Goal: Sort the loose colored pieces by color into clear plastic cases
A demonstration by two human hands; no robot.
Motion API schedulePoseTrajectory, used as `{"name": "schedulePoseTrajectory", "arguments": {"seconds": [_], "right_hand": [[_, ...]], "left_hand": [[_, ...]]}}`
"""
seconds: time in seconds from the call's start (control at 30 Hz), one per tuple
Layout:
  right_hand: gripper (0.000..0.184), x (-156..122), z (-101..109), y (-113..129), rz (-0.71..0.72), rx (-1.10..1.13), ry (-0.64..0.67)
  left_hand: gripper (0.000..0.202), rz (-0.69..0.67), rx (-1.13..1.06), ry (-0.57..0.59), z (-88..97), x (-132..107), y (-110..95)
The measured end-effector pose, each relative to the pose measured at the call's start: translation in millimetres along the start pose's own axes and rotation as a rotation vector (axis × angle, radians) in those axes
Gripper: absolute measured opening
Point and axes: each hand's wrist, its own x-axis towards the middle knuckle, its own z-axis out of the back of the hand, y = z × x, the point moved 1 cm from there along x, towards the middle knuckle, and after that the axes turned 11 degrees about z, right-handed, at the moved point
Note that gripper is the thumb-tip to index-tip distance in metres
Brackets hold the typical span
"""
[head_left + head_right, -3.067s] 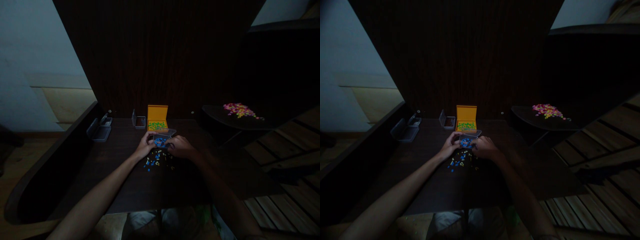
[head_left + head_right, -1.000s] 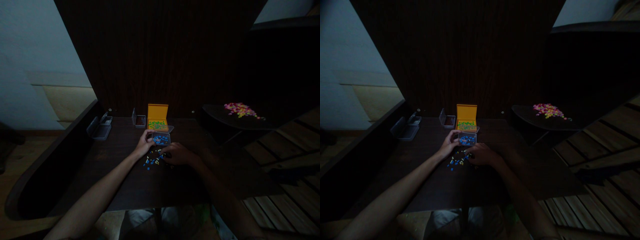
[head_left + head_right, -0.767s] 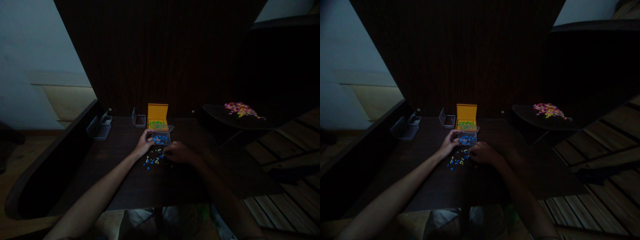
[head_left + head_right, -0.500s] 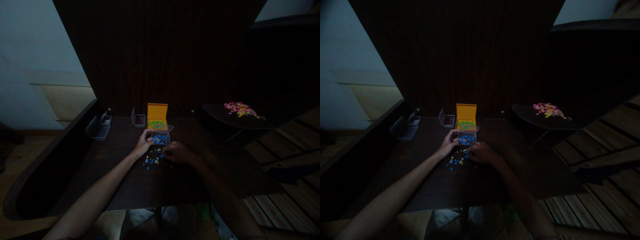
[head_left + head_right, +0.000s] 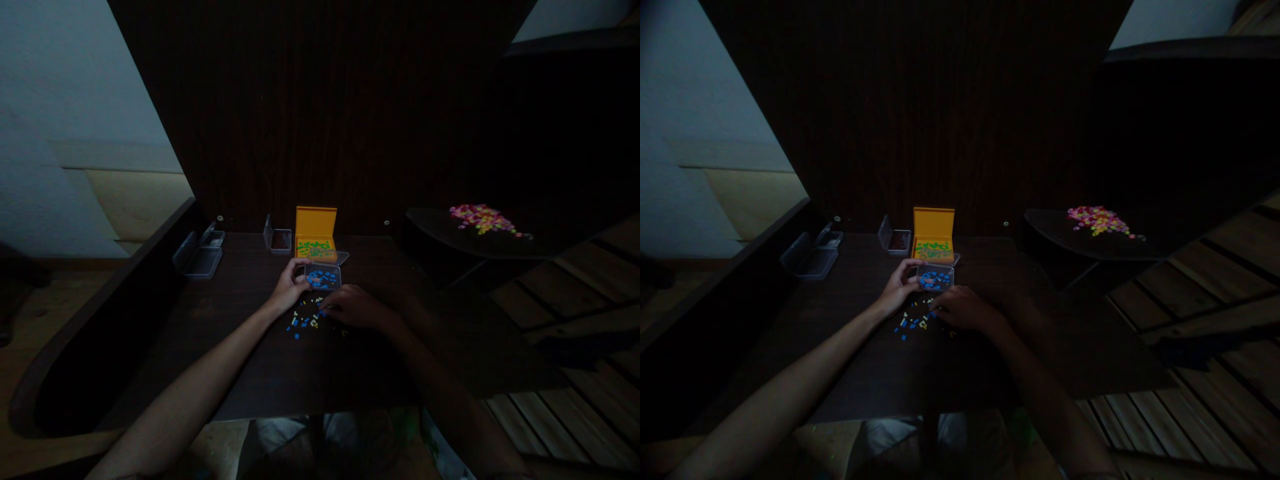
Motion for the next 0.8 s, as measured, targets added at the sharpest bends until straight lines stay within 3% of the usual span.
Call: {"name": "schedulePoseTrajectory", "arguments": {"seconds": [0.8], "right_hand": [[0.011, 4.7, 0.5, -4.0, 0.045, 0.132, 0.020]], "left_hand": [[0.046, -0.004, 0.021, -0.013, -2.5, -0.6, -2.7]]}}
